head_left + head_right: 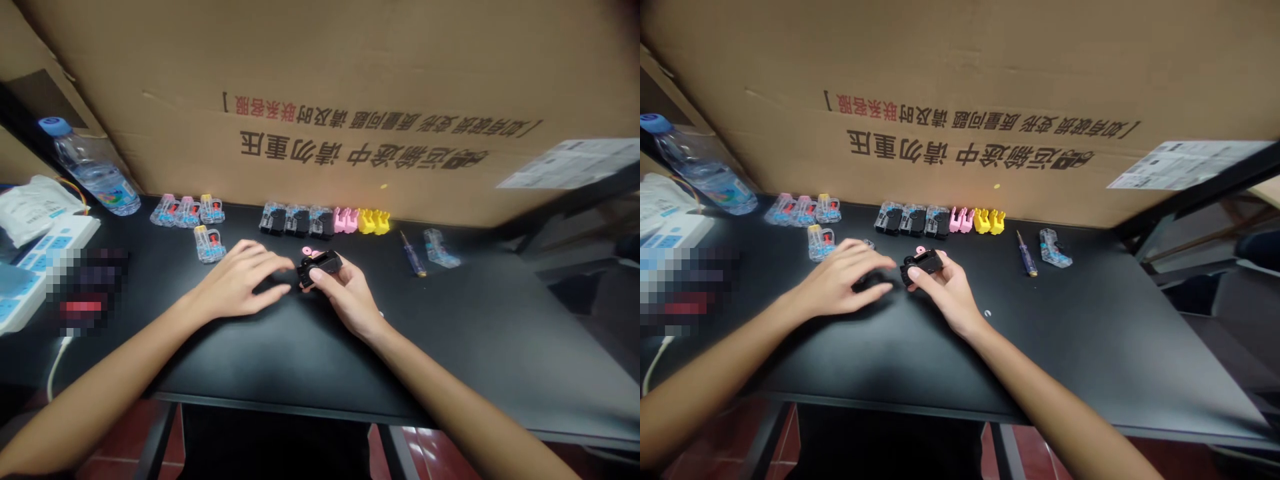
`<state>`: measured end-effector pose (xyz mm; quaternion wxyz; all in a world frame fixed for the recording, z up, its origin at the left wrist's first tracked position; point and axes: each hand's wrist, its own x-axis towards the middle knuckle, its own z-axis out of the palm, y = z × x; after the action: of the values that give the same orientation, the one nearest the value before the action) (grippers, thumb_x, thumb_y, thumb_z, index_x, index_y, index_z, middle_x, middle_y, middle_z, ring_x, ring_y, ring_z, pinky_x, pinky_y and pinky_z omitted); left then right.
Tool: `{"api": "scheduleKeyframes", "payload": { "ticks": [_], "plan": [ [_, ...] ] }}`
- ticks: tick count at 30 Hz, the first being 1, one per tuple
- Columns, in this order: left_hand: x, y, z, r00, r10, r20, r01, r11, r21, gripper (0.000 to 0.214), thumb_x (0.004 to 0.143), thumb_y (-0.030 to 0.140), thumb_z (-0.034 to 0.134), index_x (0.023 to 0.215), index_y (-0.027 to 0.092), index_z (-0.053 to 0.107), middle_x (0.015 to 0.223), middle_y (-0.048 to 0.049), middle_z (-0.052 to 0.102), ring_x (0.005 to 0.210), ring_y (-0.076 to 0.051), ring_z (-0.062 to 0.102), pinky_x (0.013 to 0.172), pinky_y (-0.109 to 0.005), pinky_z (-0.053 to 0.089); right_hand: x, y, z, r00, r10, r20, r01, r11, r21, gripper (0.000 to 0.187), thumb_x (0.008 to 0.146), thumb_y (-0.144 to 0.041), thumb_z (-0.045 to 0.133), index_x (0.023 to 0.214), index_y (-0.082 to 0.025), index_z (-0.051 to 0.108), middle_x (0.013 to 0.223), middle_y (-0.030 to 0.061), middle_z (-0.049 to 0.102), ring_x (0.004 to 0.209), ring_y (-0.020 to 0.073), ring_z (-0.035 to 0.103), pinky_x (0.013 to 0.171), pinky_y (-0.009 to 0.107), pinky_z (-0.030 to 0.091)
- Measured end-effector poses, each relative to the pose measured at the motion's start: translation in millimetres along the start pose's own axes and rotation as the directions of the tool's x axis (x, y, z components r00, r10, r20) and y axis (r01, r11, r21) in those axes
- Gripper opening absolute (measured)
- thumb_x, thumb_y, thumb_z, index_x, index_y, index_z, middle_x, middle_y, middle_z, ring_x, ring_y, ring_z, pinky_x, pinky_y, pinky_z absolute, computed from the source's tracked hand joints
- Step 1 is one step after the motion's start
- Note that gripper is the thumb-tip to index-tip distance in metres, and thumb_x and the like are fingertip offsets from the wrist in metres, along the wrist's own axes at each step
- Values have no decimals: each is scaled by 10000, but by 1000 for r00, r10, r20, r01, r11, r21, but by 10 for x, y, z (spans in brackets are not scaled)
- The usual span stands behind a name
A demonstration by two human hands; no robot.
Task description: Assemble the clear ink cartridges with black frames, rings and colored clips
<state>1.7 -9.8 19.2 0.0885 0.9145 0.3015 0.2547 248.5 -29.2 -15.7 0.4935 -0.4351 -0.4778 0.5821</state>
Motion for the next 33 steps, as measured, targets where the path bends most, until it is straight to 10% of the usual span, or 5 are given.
{"api": "scheduleKeyframes", "payload": {
  "ticks": [6,14,25,33],
  "plan": [
    [-38,-177,-178,980,-197,24,175,917,359,323,1063,403,585,1264,169,681,1125,-116,775,1042,-315,712,908,-446,437,25,0,-30,1000,5,-10,-6,997,-75,470,786,-505,930,1103,-200,764,1023,54,713,759,170,672,734,347,627],
    [-75,-150,-108,915,-358,183,256,870,422,444,1093,446,540,1445,183,607,1278,-148,715,1056,-338,737,948,-457,504,3,-43,1,998,-6,60,21,969,-247,431,796,-587,881,1006,-228,768,995,57,720,942,238,698,889,380,624],
    [-66,-166,-136,753,-517,407,574,818,-24,813,937,647,692,1581,211,456,1102,-108,775,936,-300,754,766,-345,515,-16,-103,37,993,24,117,11,958,-287,378,837,-517,847,1031,-217,725,992,51,729,866,217,701,893,399,616],
    [-71,-203,20,822,-418,386,566,679,-468,410,958,477,723,1255,225,596,995,-37,761,780,-181,710,723,-302,526,-24,-126,28,992,-1,124,40,948,-315,354,855,-538,828,1007,-234,728,982,56,735,936,253,712,889,402,620]
  ]
}}
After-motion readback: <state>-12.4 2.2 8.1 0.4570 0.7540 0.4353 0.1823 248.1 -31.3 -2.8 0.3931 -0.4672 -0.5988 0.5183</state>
